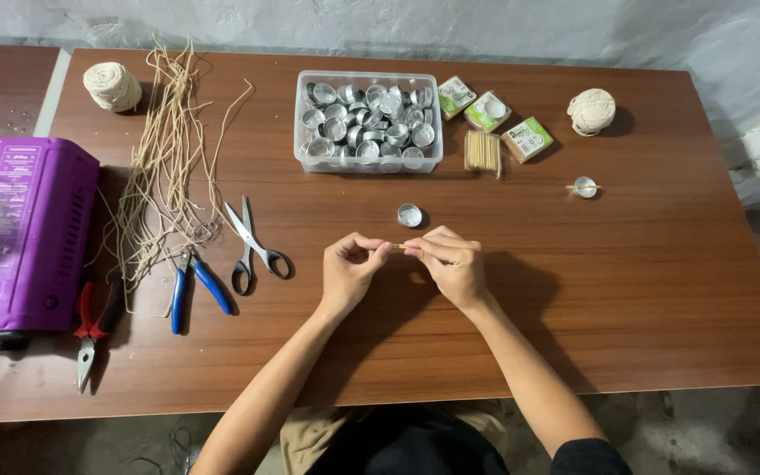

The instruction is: Assembling candle wicks by threading cotton strings through metal sustainer tabs and crimping them with pliers.

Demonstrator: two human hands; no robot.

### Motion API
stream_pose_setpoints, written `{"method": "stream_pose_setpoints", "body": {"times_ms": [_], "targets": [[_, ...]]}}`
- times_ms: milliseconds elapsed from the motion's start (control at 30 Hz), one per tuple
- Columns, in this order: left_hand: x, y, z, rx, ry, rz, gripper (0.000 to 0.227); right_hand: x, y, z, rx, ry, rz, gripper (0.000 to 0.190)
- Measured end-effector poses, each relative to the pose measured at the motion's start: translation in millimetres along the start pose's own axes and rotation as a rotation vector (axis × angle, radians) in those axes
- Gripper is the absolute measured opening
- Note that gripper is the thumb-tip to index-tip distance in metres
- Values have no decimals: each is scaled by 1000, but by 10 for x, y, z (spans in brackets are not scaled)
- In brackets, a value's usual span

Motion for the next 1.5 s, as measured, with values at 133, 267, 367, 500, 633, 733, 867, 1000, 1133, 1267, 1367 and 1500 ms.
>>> {"method": "stream_pose_setpoints", "body": {"times_ms": [133, 267, 367, 500, 633, 733, 867, 1000, 1133, 1267, 1367, 1500], "targets": [[20, -30, 80, -11, 6, 2, 17, -17, -2, -19, 5, -1, -3, 8], [36, -23, 81, -11, 2, 10, 17, -12, -8, -31, 3, 7, 0, 8], [37, -16, 36, 16, -7, 9, 17, 6, -3, -19, -23, 21, 11, 11], [37, -26, -69, 73, -9, -22, 16, 4, 23, -77, -51, 55, 33, 15], [-11, 32, -271, 112, 7, -45, 16, -54, 66, -192, -25, 125, 56, 13], [1, 6, -272, 132, 6, -54, 17, -116, 150, -349, 4, 241, 102, 11], [10, 18, -303, 191, -11, -33, 21, -233, 258, -561, 107, 389, 139, 9], [52, -47, -278, 375, -14, 8, 22, -195, 242, -506, 36, 356, 163, 9], [77, -64, -356, 425, 30, 30, 21, -96, 198, -250, -143, 119, 144, 10], [105, -51, -564, 764, 62, 161, 22, -153, 280, -275, -222, 30, 150, 7], [192, -255, -834, 1087, 234, 174, 19, -186, 326, -323, -264, 20, 165, 6], [243, -861, -1426, 1621, 536, 122, 32, -253, 417, -491, -359, 20, 207, 7]]}}
Point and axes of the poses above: each hand's wrist, its own x-axis towards the middle knuckle, its own y-axis out of the palm, z = x × y, the point moved 10 cm from there along x, towards the middle knuckle, and after that the axes turned 14 degrees about -x, right-handed, at the moved point
